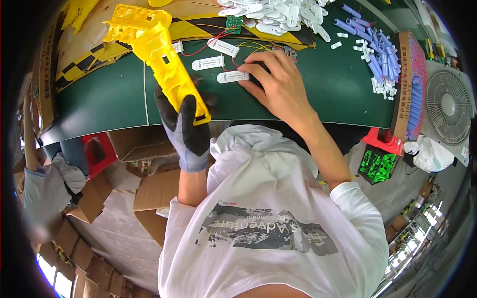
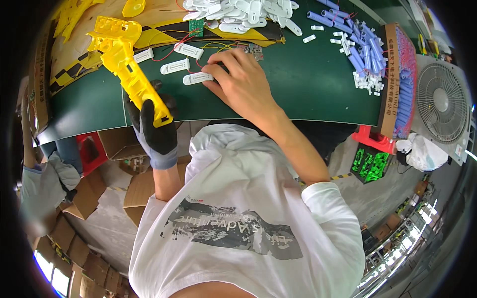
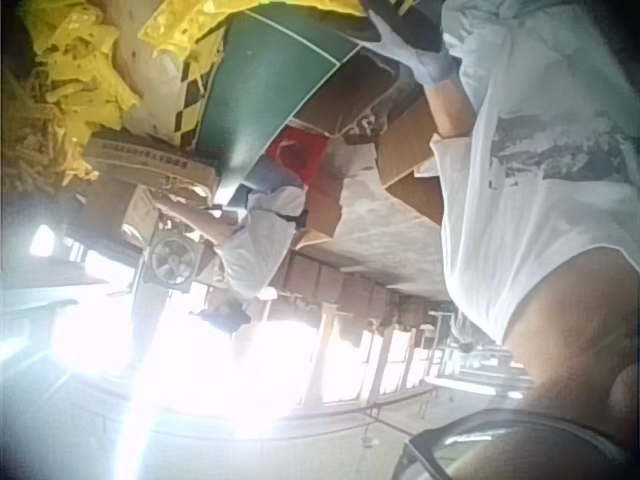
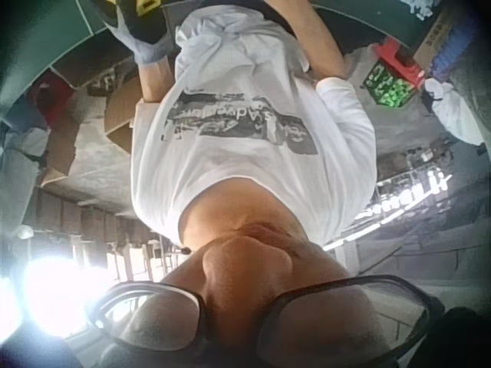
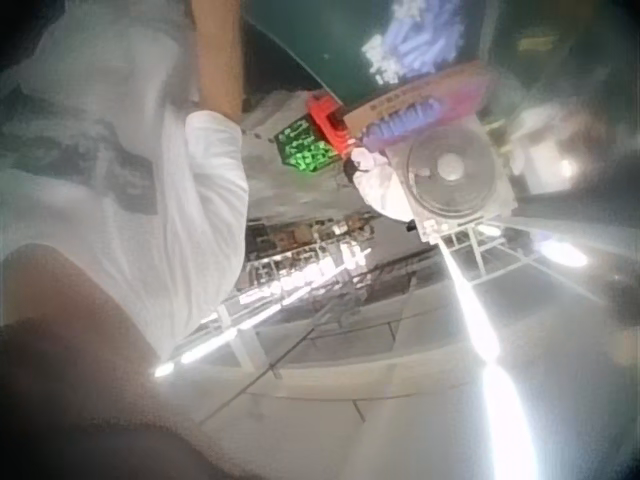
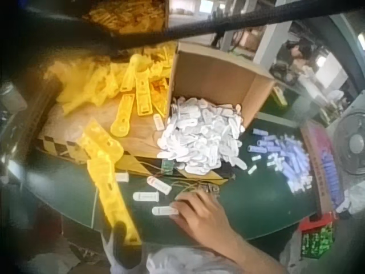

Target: Assembling components of a handheld electronic device into plastic housings.

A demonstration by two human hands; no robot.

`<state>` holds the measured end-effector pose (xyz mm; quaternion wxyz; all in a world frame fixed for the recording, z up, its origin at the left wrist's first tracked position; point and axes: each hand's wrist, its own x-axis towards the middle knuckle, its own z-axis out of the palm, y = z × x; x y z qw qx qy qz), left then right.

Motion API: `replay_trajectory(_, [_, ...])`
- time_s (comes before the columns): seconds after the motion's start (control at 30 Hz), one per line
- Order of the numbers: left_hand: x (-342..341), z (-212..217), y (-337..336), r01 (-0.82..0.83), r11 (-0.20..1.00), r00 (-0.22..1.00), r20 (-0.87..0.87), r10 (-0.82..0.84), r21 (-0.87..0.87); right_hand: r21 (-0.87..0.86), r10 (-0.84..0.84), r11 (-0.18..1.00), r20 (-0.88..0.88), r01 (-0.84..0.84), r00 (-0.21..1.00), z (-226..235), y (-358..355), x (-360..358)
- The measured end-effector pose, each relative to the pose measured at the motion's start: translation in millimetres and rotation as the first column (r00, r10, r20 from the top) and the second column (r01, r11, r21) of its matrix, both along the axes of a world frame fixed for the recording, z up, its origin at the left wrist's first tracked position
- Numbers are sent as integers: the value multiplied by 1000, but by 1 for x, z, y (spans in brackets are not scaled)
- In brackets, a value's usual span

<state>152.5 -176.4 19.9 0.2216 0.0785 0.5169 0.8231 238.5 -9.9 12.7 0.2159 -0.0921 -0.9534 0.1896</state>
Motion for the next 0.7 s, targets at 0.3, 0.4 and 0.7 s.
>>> replay_trajectory(0.3, [-10, -4, 38, -49, 976, 999, 30, 44, 213, -52, -36, 998, -253, 23, 967, -9, 23, 13])
replay_trajectory(0.4, [-4, -2, 53, 52, 980, 998, -36, -46, 192, -865, -606, 499, -393, -55, 692, 9, 33, 26])
replay_trajectory(0.7, [28, -2, 107, 453, 891, 886, 97, -453, 33, -902, -647, 186, -410, -389, 643, 21, 74, 55])
